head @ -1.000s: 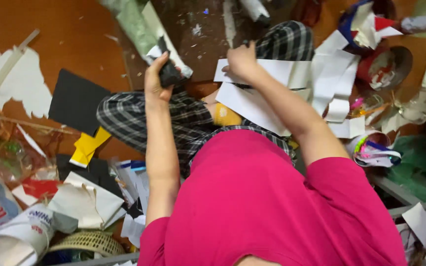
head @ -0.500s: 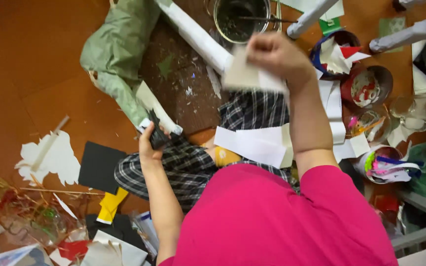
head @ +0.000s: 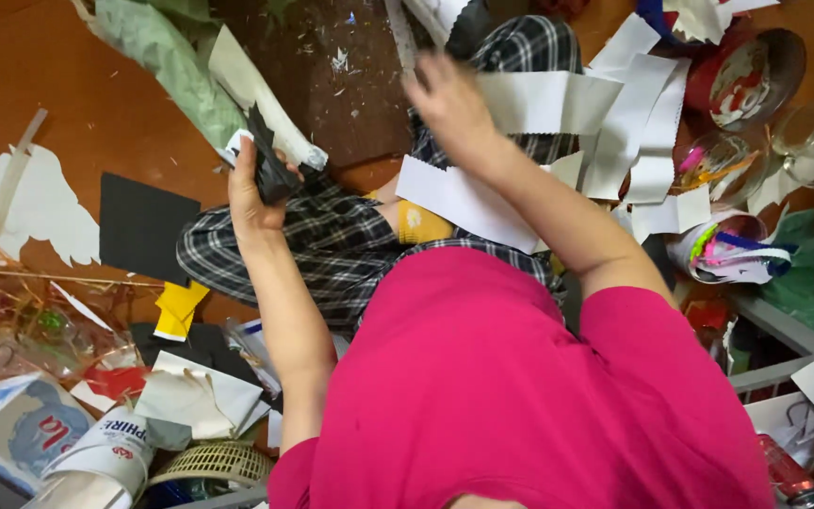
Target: Applying paper strips to a paper-mache giraffe structure
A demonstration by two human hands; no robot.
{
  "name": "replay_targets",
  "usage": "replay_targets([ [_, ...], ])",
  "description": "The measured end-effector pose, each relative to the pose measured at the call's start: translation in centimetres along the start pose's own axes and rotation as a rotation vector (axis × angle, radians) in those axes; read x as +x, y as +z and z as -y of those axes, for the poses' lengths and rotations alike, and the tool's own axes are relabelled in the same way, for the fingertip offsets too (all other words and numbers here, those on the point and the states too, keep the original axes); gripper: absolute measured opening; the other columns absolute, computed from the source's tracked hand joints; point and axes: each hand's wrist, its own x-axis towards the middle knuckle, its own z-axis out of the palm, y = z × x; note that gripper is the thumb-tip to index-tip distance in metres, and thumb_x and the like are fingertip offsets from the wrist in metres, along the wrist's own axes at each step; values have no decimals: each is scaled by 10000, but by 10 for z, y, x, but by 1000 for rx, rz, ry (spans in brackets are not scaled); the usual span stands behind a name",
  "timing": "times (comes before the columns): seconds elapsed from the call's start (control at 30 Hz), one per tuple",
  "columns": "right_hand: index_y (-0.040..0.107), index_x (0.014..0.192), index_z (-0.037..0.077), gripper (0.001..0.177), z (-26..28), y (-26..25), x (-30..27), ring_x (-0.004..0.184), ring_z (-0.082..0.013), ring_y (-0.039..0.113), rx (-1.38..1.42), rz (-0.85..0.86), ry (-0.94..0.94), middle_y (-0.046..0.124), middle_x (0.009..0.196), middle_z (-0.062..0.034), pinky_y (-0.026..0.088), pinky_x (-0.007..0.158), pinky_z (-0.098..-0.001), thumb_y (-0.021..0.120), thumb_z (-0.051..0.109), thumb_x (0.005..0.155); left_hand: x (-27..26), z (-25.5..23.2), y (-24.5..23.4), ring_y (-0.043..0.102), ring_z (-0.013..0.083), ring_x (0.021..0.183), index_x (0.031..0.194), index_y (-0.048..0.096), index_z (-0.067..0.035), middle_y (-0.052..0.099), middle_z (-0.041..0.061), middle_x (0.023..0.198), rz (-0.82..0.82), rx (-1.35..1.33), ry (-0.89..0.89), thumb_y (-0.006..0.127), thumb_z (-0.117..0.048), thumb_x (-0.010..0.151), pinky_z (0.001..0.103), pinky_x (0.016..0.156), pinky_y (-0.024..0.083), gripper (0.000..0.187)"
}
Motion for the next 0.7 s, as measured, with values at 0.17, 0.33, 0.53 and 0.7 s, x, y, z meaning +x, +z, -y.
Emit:
replay_targets([
  [0.17, 849, 911, 190, 504, 46, -1, -70, 932, -259, 653, 51, 542, 29, 739, 892, -49, 405, 814, -480, 836, 683, 806, -3, 1, 8, 808, 350, 668, 915, 660, -57, 752, 190, 807, -1, 7, 34, 878, -513, 888, 531, 609, 703, 505],
  [0.33, 804, 893, 130, 169, 55, -20, -81, 996, -310, 582, 73, 360, 48, 699, 925, -100, 297, 1104, -625, 653, 170, 956, -7, 0, 14, 805, 350, 655, 910, 632, -68, 743, 189, 795, 8, -2, 51, 852, -547, 887, 528, 585, 704, 528],
  [0.53, 711, 1008, 133, 134, 31, -106, -69, 1287, -374, 654, 850, 350, 30, 737, 1288, -110, 326, 1198, -732, 766, 254, 991, 6, 8, 2, 810, 349, 658, 886, 625, -61, 750, 192, 791, 13, 24, 57, 838, -574, 895, 531, 589, 704, 556],
  [0.7, 741, 985, 11, 68, -91, -205, -68, 1024, -362, 799, 1359, 494, 48, 829, 1008, -167, 483, 1076, -636, 746, 78, 994, -8, 3, 15, 797, 334, 621, 863, 620, -65, 746, 190, 758, 1, -14, 57, 725, -628, 962, 519, 565, 694, 582],
])
